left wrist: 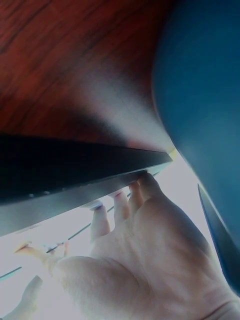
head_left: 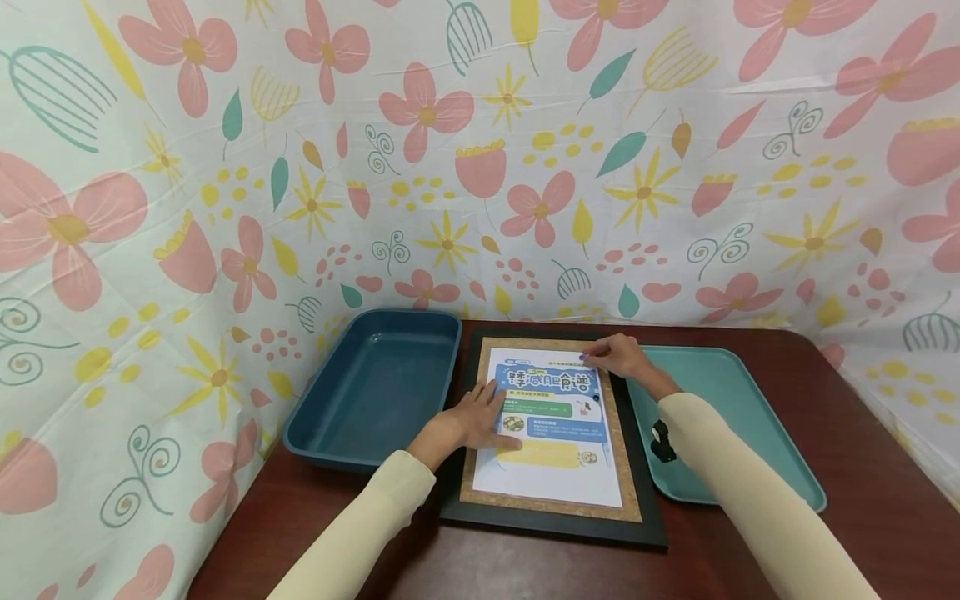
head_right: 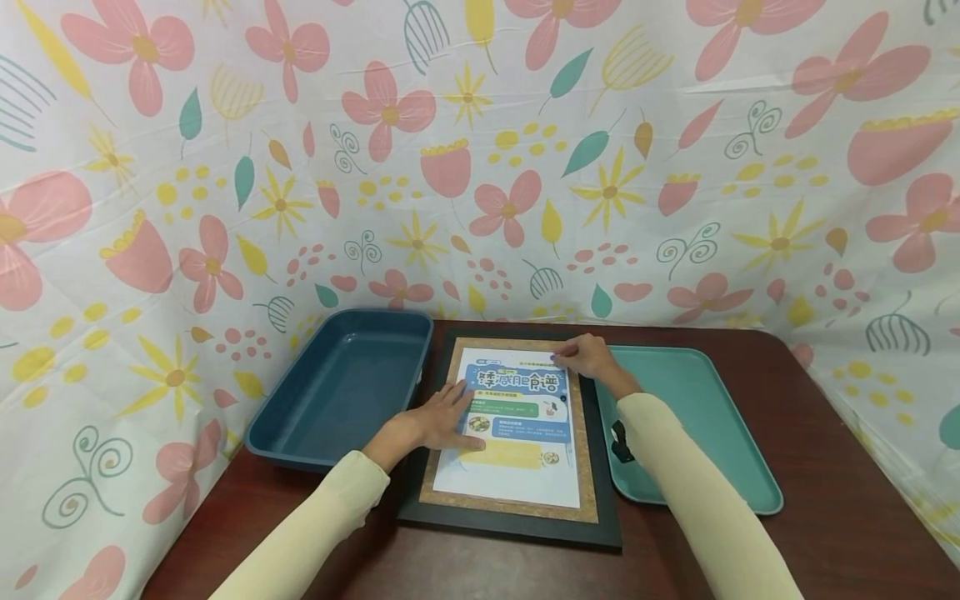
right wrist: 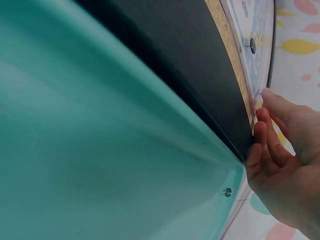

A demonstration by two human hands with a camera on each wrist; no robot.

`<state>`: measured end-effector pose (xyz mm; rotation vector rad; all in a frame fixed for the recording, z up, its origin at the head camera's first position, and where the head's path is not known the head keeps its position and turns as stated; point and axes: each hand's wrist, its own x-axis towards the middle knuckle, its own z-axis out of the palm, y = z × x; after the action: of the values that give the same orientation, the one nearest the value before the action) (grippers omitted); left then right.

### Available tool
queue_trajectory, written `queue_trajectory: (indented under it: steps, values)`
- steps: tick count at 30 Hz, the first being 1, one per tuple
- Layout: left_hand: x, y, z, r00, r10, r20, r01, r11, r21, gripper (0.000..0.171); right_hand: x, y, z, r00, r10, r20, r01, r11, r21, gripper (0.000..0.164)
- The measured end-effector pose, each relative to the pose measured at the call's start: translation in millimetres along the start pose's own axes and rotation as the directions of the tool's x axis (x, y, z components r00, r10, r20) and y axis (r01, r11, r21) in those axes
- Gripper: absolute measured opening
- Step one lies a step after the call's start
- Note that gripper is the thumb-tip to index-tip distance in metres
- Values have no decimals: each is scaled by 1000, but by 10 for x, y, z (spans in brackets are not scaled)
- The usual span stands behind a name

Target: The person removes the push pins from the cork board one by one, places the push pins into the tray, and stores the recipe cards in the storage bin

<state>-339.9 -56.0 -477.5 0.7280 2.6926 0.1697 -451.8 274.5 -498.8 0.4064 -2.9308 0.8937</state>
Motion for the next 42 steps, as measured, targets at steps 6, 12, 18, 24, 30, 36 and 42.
queue_trajectory:
  steps: [6,12,18,24,30,36,42]
  values:
    - [-3,5,-4,1000,-4,5,4,1000,-1,104,27,-7,63,1000,20,7,-21,1000,11,30]
    - [-2,9,1,1000,-10,6,10,1000,-4,104,49,-2,97,1000,14,-13,-14,1000,21,26]
    - [1,12,8,1000,-12,1,12,1000,0,105,54,1,108,1000,2,-31,-1,999,32,22]
    - [6,11,11,1000,-13,-7,13,1000,6,105,62,18,124,999,3,-39,-1,999,37,21]
    - [6,20,-2,1000,-1,2,0,1000,15,105,53,42,127,999,-1,-48,3,999,35,19]
    - [-3,24,-3,1000,-11,8,11,1000,14,104,54,39,137,999,-2,-42,3,999,44,19]
    - [0,18,-4,1000,-8,7,8,1000,12,104,57,13,130,1000,20,-23,-19,999,39,19]
